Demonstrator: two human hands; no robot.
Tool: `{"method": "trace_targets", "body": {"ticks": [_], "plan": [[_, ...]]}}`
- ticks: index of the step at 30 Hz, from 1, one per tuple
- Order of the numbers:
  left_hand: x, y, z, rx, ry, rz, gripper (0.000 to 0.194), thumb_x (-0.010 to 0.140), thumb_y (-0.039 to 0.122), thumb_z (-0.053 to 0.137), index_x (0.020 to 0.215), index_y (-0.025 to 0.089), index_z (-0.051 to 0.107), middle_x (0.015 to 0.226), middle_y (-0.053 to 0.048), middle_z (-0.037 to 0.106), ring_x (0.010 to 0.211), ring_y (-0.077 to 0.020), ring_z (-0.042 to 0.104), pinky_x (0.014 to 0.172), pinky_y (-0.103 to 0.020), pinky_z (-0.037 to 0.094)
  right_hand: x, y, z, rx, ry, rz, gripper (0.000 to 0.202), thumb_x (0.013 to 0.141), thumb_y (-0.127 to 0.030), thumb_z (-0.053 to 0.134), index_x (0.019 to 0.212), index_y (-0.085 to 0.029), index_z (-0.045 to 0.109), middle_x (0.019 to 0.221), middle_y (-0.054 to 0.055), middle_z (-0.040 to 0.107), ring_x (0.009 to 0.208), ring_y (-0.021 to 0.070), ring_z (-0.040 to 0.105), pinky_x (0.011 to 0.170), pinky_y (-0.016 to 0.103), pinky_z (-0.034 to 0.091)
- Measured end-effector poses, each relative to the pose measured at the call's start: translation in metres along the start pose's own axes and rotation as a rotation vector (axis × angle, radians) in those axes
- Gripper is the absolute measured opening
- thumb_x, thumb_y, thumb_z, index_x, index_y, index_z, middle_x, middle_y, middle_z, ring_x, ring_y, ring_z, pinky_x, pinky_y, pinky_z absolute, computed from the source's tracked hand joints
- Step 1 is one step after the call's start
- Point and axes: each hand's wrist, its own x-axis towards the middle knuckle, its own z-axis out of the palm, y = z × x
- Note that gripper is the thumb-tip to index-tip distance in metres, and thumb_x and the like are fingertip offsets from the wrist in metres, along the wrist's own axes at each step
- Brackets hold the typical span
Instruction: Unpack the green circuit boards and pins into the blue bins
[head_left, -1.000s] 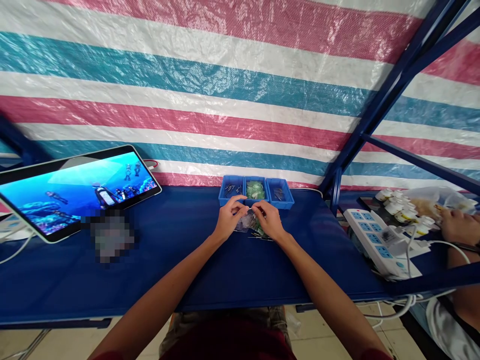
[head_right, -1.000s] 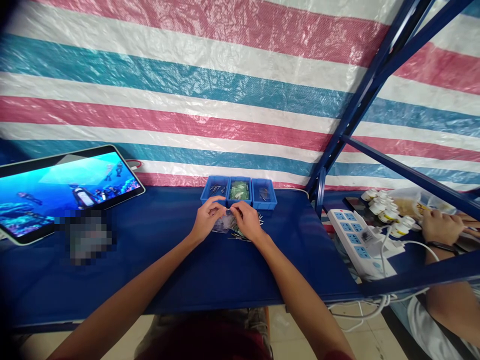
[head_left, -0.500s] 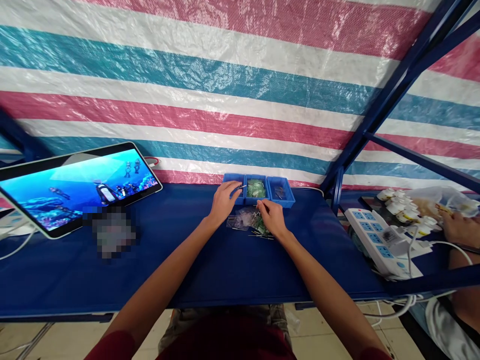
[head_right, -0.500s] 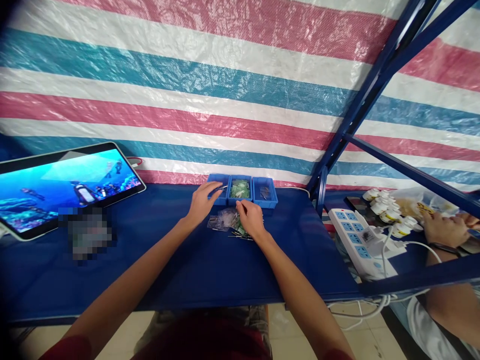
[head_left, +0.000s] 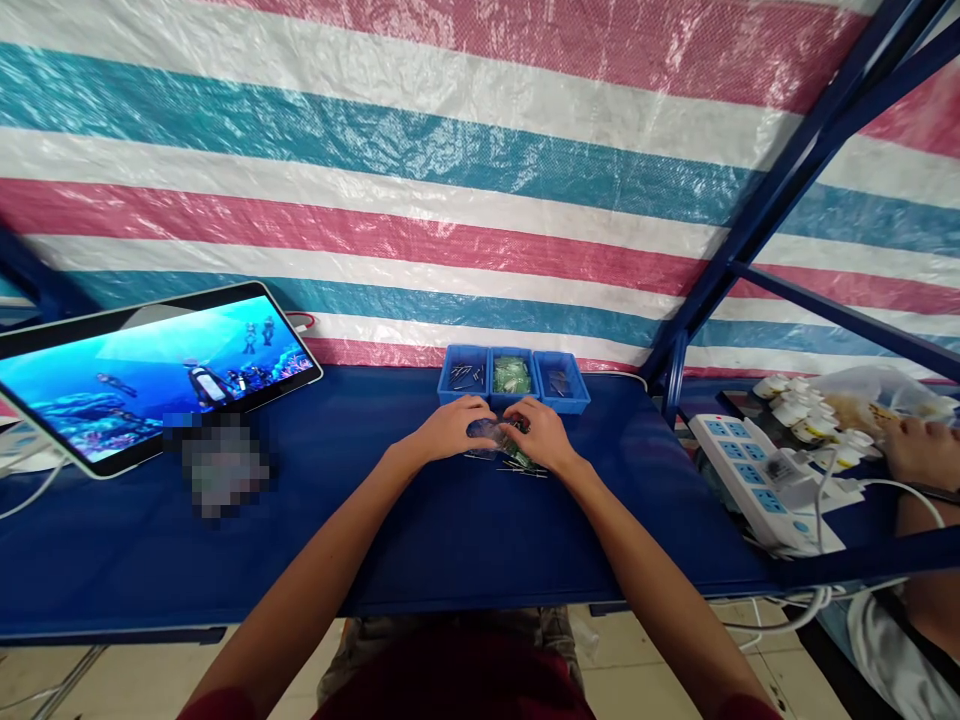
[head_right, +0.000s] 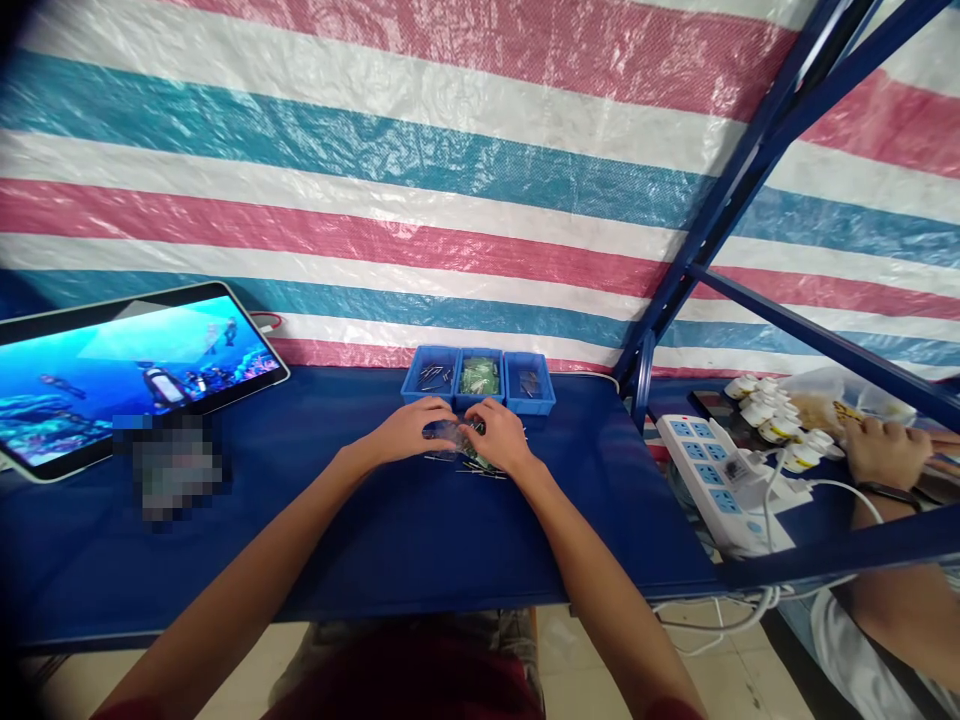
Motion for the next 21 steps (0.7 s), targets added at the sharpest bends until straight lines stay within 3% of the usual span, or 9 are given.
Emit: {"method": "trace_targets", "body": {"ticks": [4, 9, 15, 21], "plan": [[-0.0003, 0.0017, 0.0042, 0.046, -0.072, 0.016, 0.046, 0.072, 0.048, 0.072, 0.11, 0.021, 0.066, 0.115, -0.009, 0.061, 0.106, -0.027, 0.058, 0.093, -0.033, 0.044, 0.001, -0.0016, -0.0058, 0.017, 0.068, 0.034, 0.013, 0.084, -0.025, 0.055, 0.078, -0.019, 0.065, 0.07, 0.002, 0.059, 0.061, 0.0145, 0.052, 0.061, 0.026, 0.04], [0.0018, 0.0007, 0.0077, 0.006, -0.083, 0.073, 0.027, 0.078, 0.042, 0.068, 0.098, 0.023, 0.071, 0.109, -0.008, 0.067, 0.1, -0.0247, 0.061, 0.097, -0.035, 0.042, 0.0017, -0.002, -0.011, 0.015, 0.15, 0.035, 0.022, 0.087, -0.027, 0.05, 0.07, -0.019, 0.061, 0.065, 0.002, 0.058, 0.058, 0.0148, 0.05, 0.059, 0.027, 0.038], [0.0028, -0.0004, 0.0057, -0.077, -0.014, 0.082, 0.022, 0.084, 0.039, 0.059, 0.083, 0.023, 0.074, 0.091, -0.006, 0.073, 0.09, -0.0217, 0.065, 0.092, -0.034, 0.045, 0.0014, -0.0005, -0.008, 0.033, 0.215, 0.041, 0.03, 0.089, -0.033, 0.046, 0.067, -0.019, 0.059, 0.063, 0.003, 0.057, 0.056, 0.0148, 0.05, 0.058, 0.027, 0.038], [0.0028, 0.0034, 0.0017, -0.071, 0.185, 0.079, 0.025, 0.088, 0.033, 0.052, 0.082, 0.021, 0.074, 0.089, -0.008, 0.072, 0.085, -0.021, 0.065, 0.087, -0.035, 0.048, 0.0007, -0.0036, -0.0076, 0.049, 0.215, 0.036, 0.033, 0.091, -0.037, 0.045, 0.067, -0.019, 0.059, 0.062, 0.003, 0.057, 0.057, 0.0155, 0.051, 0.058, 0.028, 0.038]]}}
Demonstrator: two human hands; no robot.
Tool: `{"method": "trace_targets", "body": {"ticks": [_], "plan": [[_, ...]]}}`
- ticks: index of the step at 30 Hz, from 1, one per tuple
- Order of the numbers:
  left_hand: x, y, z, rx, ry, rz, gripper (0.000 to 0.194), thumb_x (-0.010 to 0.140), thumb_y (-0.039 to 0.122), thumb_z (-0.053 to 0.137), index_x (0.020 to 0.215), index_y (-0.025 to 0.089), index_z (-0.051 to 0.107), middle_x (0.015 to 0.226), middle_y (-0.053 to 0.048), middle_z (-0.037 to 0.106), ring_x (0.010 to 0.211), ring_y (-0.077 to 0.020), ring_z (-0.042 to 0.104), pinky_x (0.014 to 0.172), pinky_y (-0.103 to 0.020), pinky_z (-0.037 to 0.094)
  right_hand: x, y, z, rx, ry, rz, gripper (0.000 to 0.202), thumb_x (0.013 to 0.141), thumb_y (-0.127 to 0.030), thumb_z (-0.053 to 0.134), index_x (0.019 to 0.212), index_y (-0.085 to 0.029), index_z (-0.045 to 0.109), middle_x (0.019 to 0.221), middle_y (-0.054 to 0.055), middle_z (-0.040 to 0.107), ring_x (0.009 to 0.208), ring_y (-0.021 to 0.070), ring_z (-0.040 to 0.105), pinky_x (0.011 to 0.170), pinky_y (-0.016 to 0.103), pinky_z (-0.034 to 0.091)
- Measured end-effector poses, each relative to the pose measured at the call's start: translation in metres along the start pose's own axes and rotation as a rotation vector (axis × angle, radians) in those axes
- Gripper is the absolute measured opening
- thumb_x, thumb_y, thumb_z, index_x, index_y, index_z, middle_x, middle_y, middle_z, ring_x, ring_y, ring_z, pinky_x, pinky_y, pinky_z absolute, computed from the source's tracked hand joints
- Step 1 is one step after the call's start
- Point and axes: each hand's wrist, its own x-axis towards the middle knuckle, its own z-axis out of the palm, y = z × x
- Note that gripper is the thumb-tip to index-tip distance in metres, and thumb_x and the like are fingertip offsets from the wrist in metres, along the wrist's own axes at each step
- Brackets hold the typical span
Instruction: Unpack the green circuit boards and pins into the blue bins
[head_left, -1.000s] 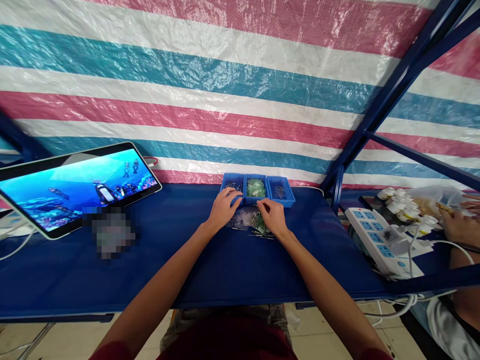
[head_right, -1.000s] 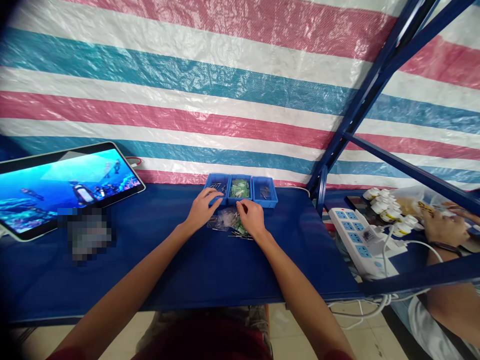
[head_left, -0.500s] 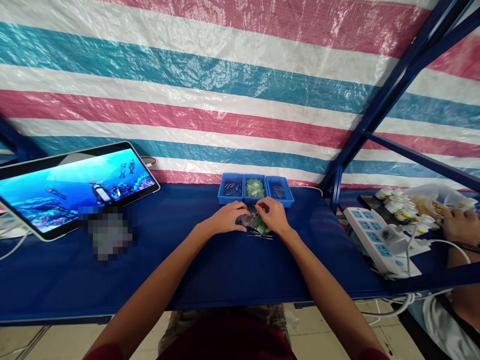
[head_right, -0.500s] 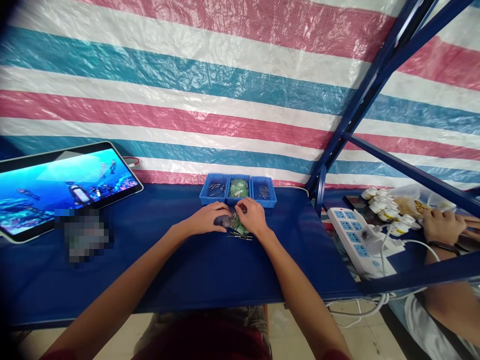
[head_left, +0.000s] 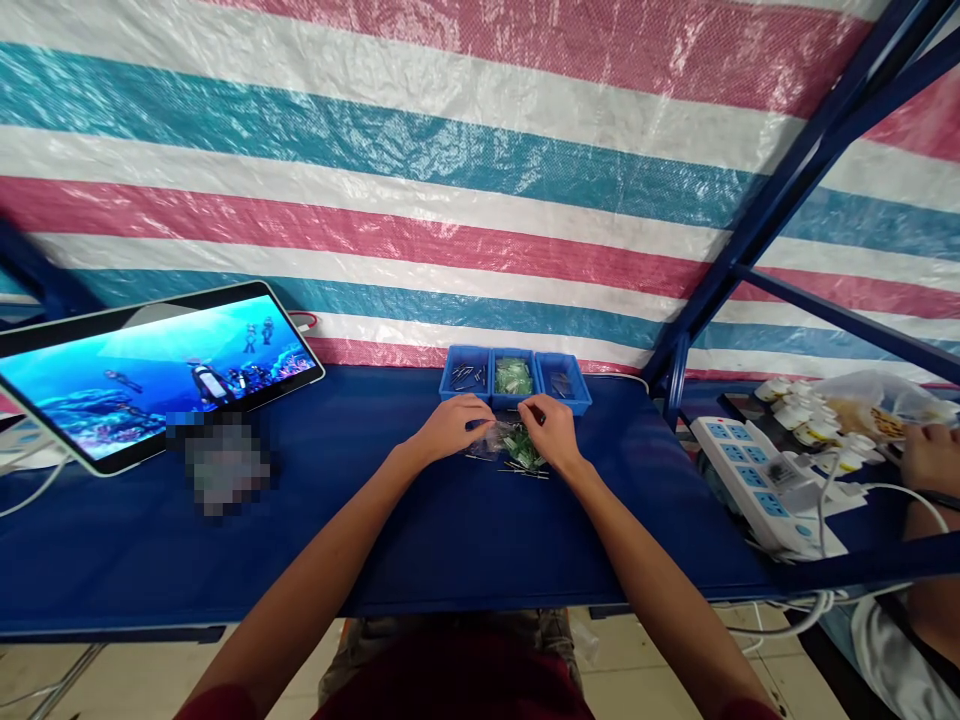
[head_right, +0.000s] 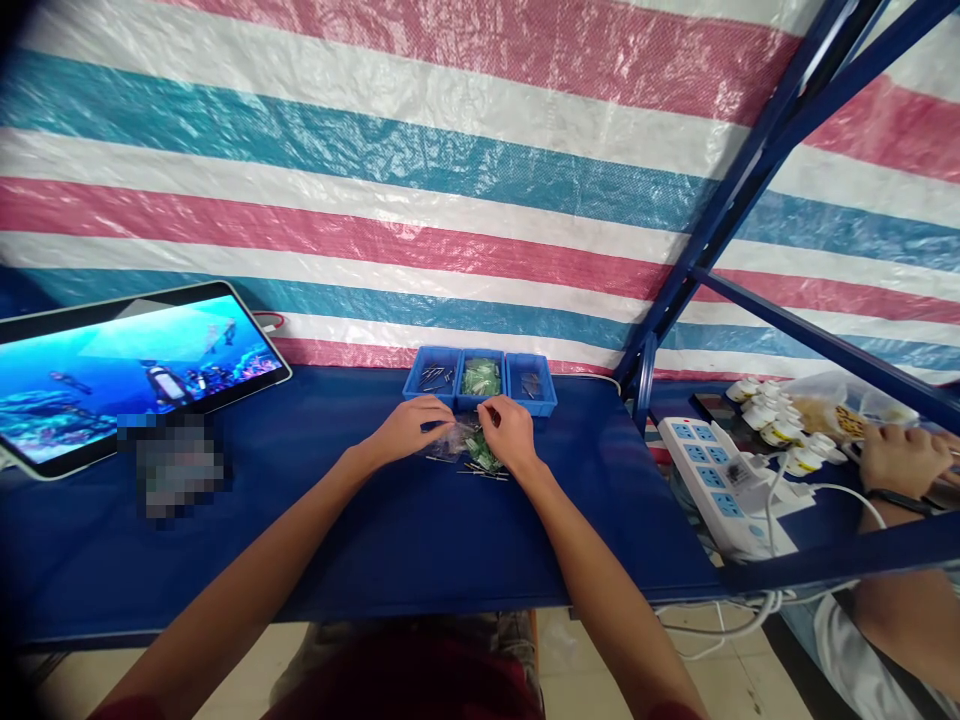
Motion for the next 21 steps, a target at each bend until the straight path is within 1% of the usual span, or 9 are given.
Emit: {"method": "trace_targets", "body": {"ticks": [3, 6, 8, 12, 16, 19, 21], "plan": [[0.0, 0.003, 0.001, 0.01, 0.07, -0.011, 0.026, 0.089, 0.033, 0.051, 0.085, 0.02, 0.073, 0.089, -0.008, 0.072, 0.086, -0.0207, 0.064, 0.086, -0.035, 0.049, 0.0, -0.003, -0.001, 0.039, -0.016, -0.012, 0.033, 0.092, -0.04, 0.044, 0.074, -0.019, 0.063, 0.067, 0.004, 0.06, 0.06, 0.0156, 0.053, 0.06, 0.028, 0.04], [0.0, 0.006, 0.003, -0.014, 0.158, -0.07, 0.026, 0.09, 0.033, 0.05, 0.088, 0.019, 0.071, 0.087, -0.008, 0.072, 0.083, -0.0196, 0.065, 0.082, -0.032, 0.049, -0.001, -0.005, -0.002, 0.078, -0.074, -0.034, 0.03, 0.092, -0.042, 0.047, 0.086, -0.019, 0.065, 0.077, 0.005, 0.062, 0.061, 0.0147, 0.053, 0.062, 0.027, 0.042], [0.0, 0.01, 0.005, -0.059, 0.203, -0.118, 0.026, 0.091, 0.034, 0.05, 0.088, 0.018, 0.07, 0.087, -0.007, 0.072, 0.079, -0.0188, 0.065, 0.078, -0.03, 0.05, -0.002, -0.005, -0.001, 0.084, -0.105, -0.053, 0.029, 0.091, -0.042, 0.049, 0.087, -0.019, 0.066, 0.078, 0.004, 0.061, 0.061, 0.0143, 0.052, 0.061, 0.027, 0.042], [0.002, 0.017, 0.011, -0.262, 0.234, -0.239, 0.026, 0.088, 0.038, 0.053, 0.088, 0.017, 0.069, 0.082, -0.006, 0.072, 0.073, -0.017, 0.065, 0.072, -0.027, 0.051, -0.002, -0.003, 0.002, 0.088, -0.106, -0.079, 0.03, 0.093, -0.039, 0.046, 0.08, -0.019, 0.065, 0.072, 0.004, 0.06, 0.064, 0.0157, 0.053, 0.061, 0.027, 0.041], [0.005, 0.02, 0.017, -0.521, 0.296, -0.368, 0.027, 0.079, 0.041, 0.064, 0.085, 0.015, 0.068, 0.081, -0.005, 0.07, 0.073, -0.017, 0.065, 0.069, -0.025, 0.052, -0.002, -0.002, 0.003, 0.116, -0.087, -0.073, 0.031, 0.093, -0.039, 0.046, 0.078, -0.018, 0.064, 0.069, 0.003, 0.059, 0.063, 0.0151, 0.053, 0.061, 0.026, 0.041], [0.007, 0.02, 0.018, -0.603, 0.296, -0.459, 0.026, 0.075, 0.04, 0.066, 0.077, 0.014, 0.066, 0.066, -0.002, 0.064, 0.06, -0.014, 0.059, 0.06, -0.024, 0.048, -0.003, -0.003, 0.002, 0.141, -0.076, -0.085, 0.035, 0.094, -0.039, 0.044, 0.075, -0.018, 0.064, 0.066, 0.003, 0.057, 0.062, 0.0152, 0.052, 0.061, 0.026, 0.041], [0.008, 0.019, 0.017, -0.649, 0.279, -0.507, 0.024, 0.073, 0.037, 0.066, 0.073, 0.013, 0.065, 0.059, 0.0, 0.06, 0.055, -0.0125, 0.055, 0.057, -0.024, 0.046, -0.003, -0.004, 0.001, 0.169, -0.052, -0.073, 0.033, 0.095, -0.037, 0.041, 0.083, -0.018, 0.066, 0.068, 0.003, 0.059, 0.062, 0.0152, 0.053, 0.061, 0.027, 0.042]]}}
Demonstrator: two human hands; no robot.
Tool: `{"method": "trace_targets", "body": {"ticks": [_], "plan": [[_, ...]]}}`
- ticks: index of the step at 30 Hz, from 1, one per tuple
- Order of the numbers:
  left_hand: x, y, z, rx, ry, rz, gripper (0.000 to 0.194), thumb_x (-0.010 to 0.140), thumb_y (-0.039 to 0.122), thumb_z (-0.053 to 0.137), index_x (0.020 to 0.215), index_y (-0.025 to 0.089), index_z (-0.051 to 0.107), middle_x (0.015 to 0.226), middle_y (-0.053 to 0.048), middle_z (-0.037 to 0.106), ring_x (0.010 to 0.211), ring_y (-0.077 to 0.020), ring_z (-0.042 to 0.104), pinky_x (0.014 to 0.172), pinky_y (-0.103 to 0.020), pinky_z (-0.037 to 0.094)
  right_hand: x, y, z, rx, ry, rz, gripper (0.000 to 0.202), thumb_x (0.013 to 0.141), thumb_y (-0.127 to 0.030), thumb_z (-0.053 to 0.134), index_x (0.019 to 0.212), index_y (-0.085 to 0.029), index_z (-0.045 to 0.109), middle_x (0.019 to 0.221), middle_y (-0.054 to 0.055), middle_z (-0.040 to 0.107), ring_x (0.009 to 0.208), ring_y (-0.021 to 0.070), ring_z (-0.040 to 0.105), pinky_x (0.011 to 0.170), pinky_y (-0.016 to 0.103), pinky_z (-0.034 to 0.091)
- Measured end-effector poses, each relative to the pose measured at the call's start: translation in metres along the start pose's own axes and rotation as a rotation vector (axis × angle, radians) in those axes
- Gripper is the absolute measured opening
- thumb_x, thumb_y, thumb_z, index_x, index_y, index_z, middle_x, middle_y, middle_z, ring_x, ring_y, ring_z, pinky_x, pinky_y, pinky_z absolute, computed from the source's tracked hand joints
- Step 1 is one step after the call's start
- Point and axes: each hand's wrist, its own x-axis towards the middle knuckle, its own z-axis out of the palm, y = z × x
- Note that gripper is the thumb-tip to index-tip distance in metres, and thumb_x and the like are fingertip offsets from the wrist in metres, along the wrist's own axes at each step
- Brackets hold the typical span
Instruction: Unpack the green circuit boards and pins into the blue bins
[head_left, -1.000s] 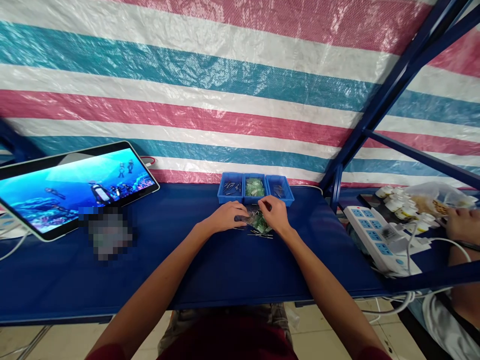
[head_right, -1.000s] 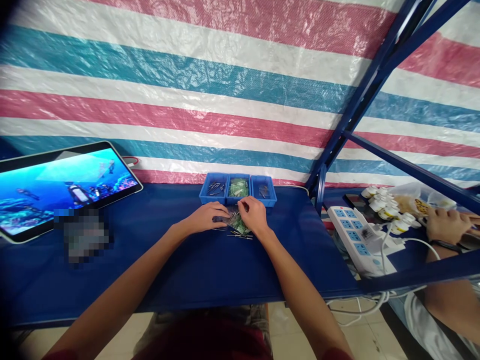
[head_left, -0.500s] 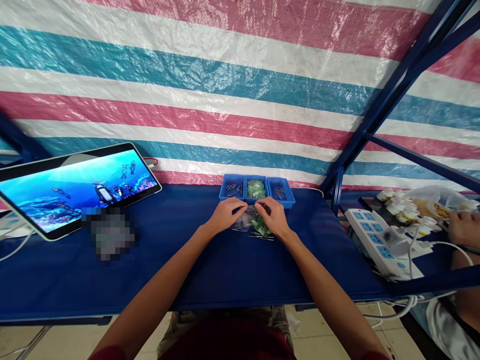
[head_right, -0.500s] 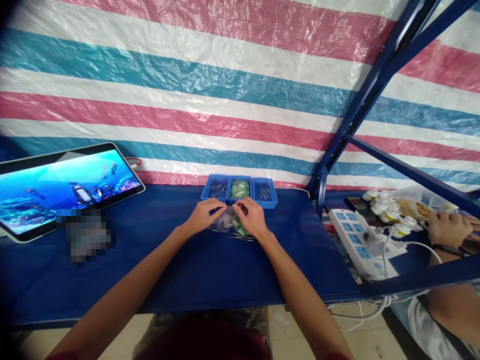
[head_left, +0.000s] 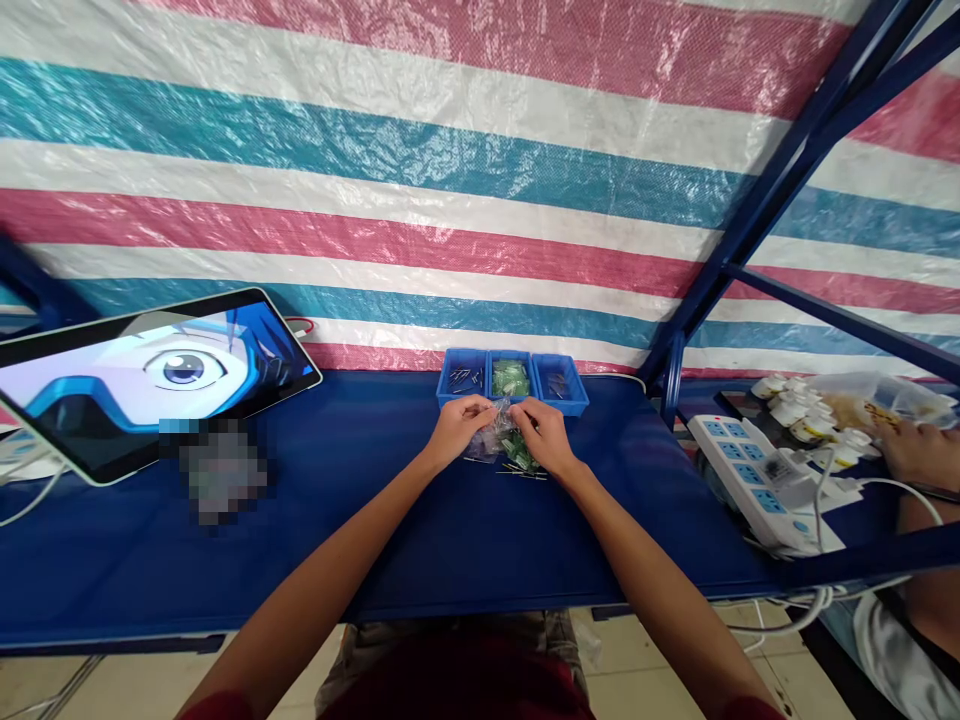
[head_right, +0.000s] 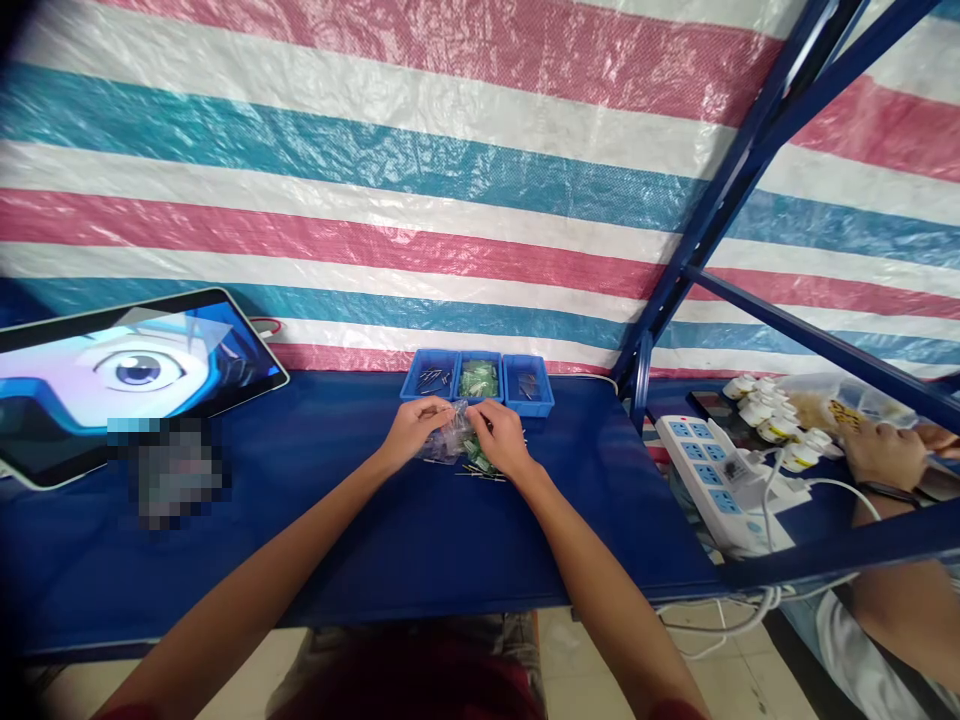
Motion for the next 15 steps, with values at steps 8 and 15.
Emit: {"method": "trace_targets", "body": {"ticks": [8, 15], "plan": [[0.0025, -0.0057, 0.0022, -0.289, -0.035, -0.175, 0.028, 0.068, 0.04, 0.072, 0.071, 0.013, 0.065, 0.051, 0.004, 0.052, 0.047, -0.0094, 0.048, 0.052, -0.023, 0.041, -0.0009, -0.0004, 0.0005, 0.066, -0.027, -0.12, 0.019, 0.089, -0.028, 0.051, 0.098, -0.022, 0.067, 0.098, 0.007, 0.057, 0.065, 0.0128, 0.054, 0.057, 0.026, 0.048], [0.0025, -0.0014, -0.0033, -0.079, 0.076, -0.048, 0.039, 0.076, 0.052, 0.064, 0.081, 0.013, 0.066, 0.075, -0.005, 0.066, 0.066, -0.0154, 0.059, 0.051, -0.023, 0.043, 0.0009, -0.0007, 0.0019, 0.036, 0.016, -0.001, 0.022, 0.091, -0.033, 0.049, 0.083, -0.02, 0.064, 0.082, 0.005, 0.064, 0.066, 0.015, 0.059, 0.064, 0.027, 0.049]]}}
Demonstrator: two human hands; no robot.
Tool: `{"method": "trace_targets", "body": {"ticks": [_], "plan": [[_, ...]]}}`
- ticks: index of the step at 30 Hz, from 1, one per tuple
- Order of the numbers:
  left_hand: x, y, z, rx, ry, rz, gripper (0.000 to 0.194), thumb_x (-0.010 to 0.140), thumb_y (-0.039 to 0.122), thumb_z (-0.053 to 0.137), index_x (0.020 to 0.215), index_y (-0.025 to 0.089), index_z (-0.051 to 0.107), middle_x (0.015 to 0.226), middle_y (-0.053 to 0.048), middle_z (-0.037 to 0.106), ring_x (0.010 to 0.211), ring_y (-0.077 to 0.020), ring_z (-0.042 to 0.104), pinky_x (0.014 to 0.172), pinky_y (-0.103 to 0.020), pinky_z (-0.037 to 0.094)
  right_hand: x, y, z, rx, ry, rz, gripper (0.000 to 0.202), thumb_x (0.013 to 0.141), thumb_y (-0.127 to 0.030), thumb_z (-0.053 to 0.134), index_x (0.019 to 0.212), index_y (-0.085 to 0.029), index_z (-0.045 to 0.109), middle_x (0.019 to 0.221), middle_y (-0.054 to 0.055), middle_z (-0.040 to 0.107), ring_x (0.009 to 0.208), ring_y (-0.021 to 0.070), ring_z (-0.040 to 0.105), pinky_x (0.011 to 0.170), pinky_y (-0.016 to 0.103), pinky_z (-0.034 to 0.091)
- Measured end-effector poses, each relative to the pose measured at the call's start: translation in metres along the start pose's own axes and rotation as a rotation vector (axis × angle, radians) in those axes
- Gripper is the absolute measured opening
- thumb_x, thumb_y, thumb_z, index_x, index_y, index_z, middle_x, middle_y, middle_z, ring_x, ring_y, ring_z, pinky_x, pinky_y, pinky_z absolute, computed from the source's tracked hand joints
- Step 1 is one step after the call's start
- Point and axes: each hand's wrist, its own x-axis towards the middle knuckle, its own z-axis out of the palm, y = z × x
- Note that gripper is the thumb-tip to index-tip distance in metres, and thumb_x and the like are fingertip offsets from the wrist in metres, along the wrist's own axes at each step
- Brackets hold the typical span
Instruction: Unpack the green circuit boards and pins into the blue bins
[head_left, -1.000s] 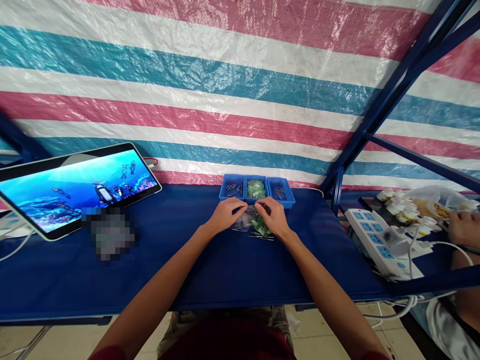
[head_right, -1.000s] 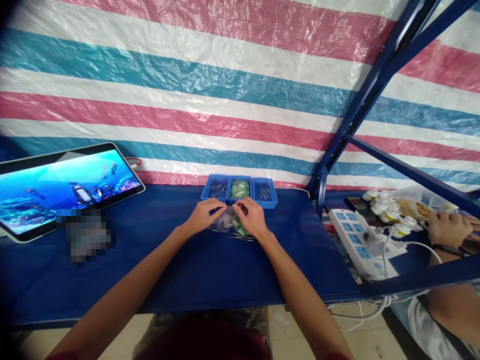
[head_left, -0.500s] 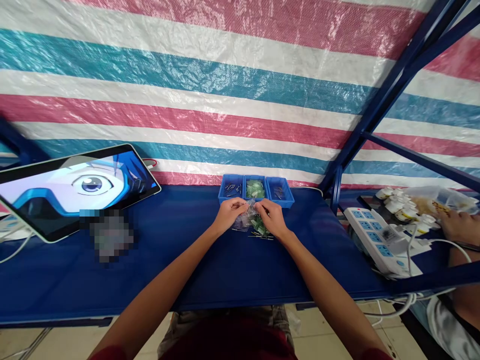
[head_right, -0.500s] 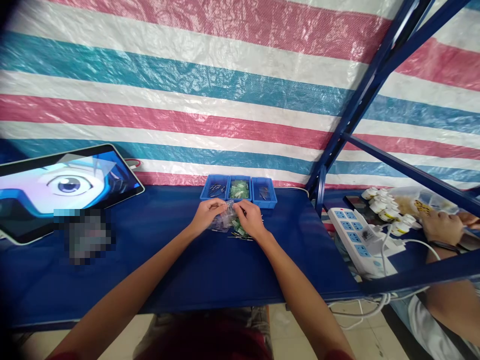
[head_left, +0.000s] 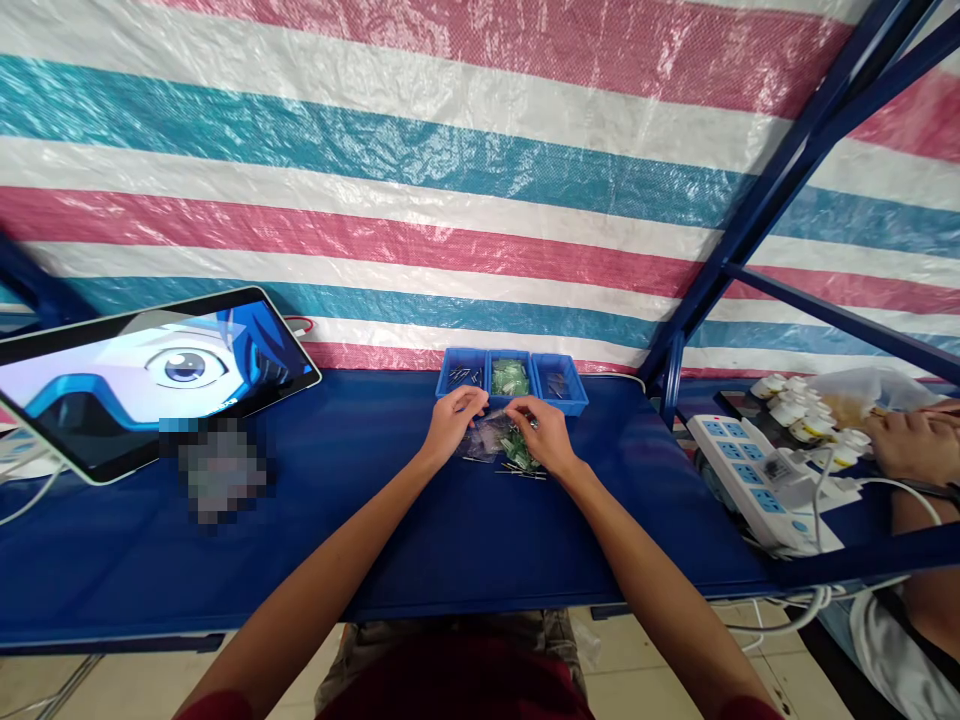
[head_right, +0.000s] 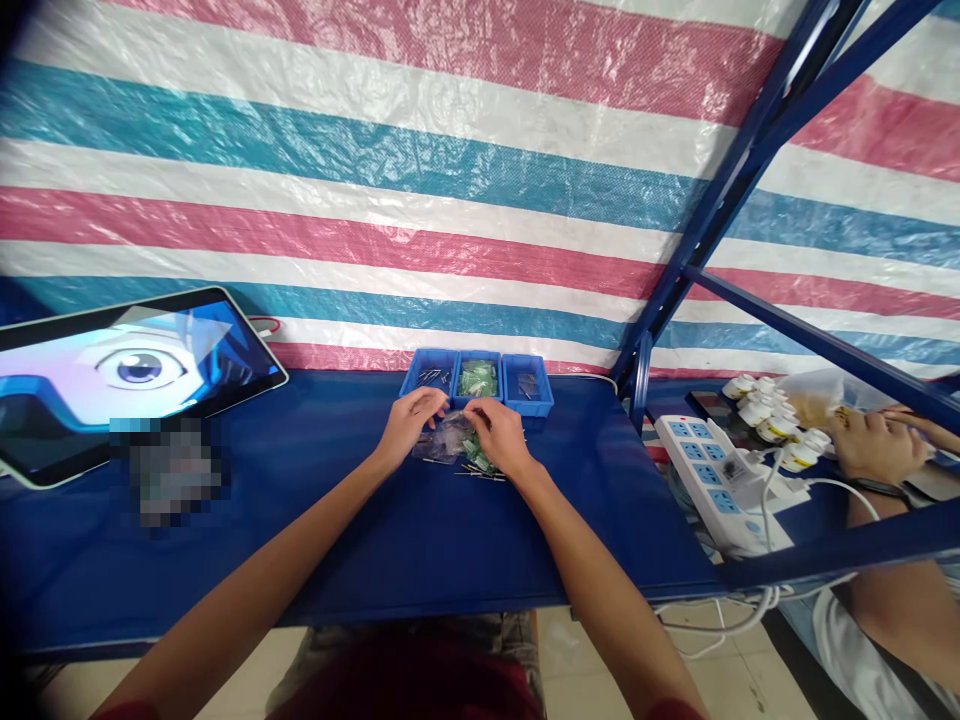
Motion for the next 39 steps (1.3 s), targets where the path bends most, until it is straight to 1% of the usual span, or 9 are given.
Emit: {"method": "trace_targets", "body": {"ticks": [3, 8, 12, 18, 22, 25, 30, 34, 39], "plan": [[-0.002, 0.003, 0.0, 0.067, -0.099, 0.104, 0.038, 0.079, 0.051, 0.061, 0.088, 0.014, 0.067, 0.09, -0.008, 0.068, 0.081, -0.019, 0.063, 0.063, -0.025, 0.049, -0.001, 0.001, 0.001, 0.03, -0.018, 0.08, 0.02, 0.09, -0.034, 0.05, 0.083, -0.02, 0.062, 0.068, 0.001, 0.063, 0.057, 0.0144, 0.059, 0.062, 0.027, 0.048], [-0.005, 0.003, 0.003, 0.073, -0.15, 0.084, 0.032, 0.077, 0.041, 0.066, 0.095, 0.015, 0.063, 0.068, -0.001, 0.063, 0.062, -0.0143, 0.06, 0.064, -0.026, 0.048, -0.004, 0.001, 0.0, 0.1, -0.01, 0.092, 0.023, 0.092, -0.03, 0.046, 0.107, -0.021, 0.06, 0.065, -0.001, 0.063, 0.056, 0.0147, 0.06, 0.062, 0.027, 0.049], [-0.004, 0.003, 0.002, -0.051, -0.112, 0.026, 0.045, 0.075, 0.04, 0.068, 0.111, 0.019, 0.052, 0.06, 0.005, 0.058, 0.053, -0.0118, 0.056, 0.059, -0.025, 0.047, -0.003, 0.0, -0.001, 0.085, -0.035, -0.072, 0.027, 0.09, -0.022, 0.043, 0.108, -0.022, 0.063, 0.102, 0.008, 0.064, 0.08, 0.0162, 0.063, 0.069, 0.029, 0.052], [-0.002, 0.001, 0.001, 0.064, -0.139, 0.075, 0.037, 0.083, 0.051, 0.055, 0.079, 0.015, 0.062, 0.066, 0.0, 0.056, 0.059, -0.0127, 0.054, 0.06, -0.026, 0.046, -0.001, 0.002, 0.003, 0.04, 0.003, -0.012, 0.015, 0.086, -0.026, 0.053, 0.08, -0.02, 0.066, 0.087, 0.007, 0.067, 0.076, 0.0178, 0.063, 0.067, 0.029, 0.052], [-0.001, 0.001, -0.001, 0.194, -0.13, 0.145, 0.036, 0.077, 0.05, 0.062, 0.073, 0.015, 0.065, 0.074, -0.003, 0.06, 0.07, -0.0155, 0.056, 0.063, -0.025, 0.045, -0.002, 0.004, 0.003, 0.133, 0.011, 0.137, 0.021, 0.086, -0.028, 0.053, 0.103, -0.02, 0.063, 0.073, 0.001, 0.066, 0.057, 0.014, 0.06, 0.062, 0.028, 0.052], [0.0, 0.0, -0.003, 0.136, -0.148, 0.038, 0.04, 0.076, 0.053, 0.062, 0.065, 0.014, 0.062, 0.06, -0.001, 0.058, 0.058, -0.0131, 0.053, 0.057, -0.024, 0.043, -0.003, 0.003, 0.0, 0.171, -0.022, 0.054, 0.033, 0.087, -0.019, 0.044, 0.117, -0.021, 0.058, 0.091, 0.004, 0.066, 0.065, 0.0131, 0.062, 0.064, 0.028, 0.053], [0.001, 0.0, -0.005, 0.061, -0.134, -0.053, 0.05, 0.077, 0.055, 0.062, 0.05, 0.014, 0.057, 0.046, 0.0, 0.053, 0.046, -0.0108, 0.048, 0.05, -0.024, 0.04, -0.001, -0.002, 0.0, 0.066, -0.046, -0.091, 0.022, 0.086, -0.021, 0.049, 0.097, -0.02, 0.068, 0.105, 0.01, 0.061, 0.081, 0.0168, 0.061, 0.069, 0.03, 0.052], [0.0, 0.002, -0.004, 0.031, -0.11, -0.097, 0.057, 0.083, 0.062, 0.05, 0.057, 0.013, 0.065, 0.043, -0.002, 0.052, 0.039, -0.0101, 0.045, 0.043, -0.023, 0.033, 0.001, 0.001, 0.0, 0.113, 0.008, 0.083, 0.02, 0.086, -0.033, 0.056, 0.078, -0.019, 0.068, 0.075, 0.005, 0.064, 0.068, 0.0165, 0.06, 0.065, 0.029, 0.051], [0.002, 0.003, -0.009, 0.184, 0.009, 0.017, 0.052, 0.086, 0.056, 0.048, 0.058, 0.015, 0.064, 0.046, -0.001, 0.053, 0.043, -0.0114, 0.048, 0.046, -0.023, 0.037, 0.008, 0.019, -0.008, 0.437, 0.37, 0.483, 0.032, 0.078, -0.042, 0.062, 0.089, -0.013, 0.067, 0.064, 0.003, 0.065, 0.053, 0.0159, 0.06, 0.056, 0.031, 0.055]]}}
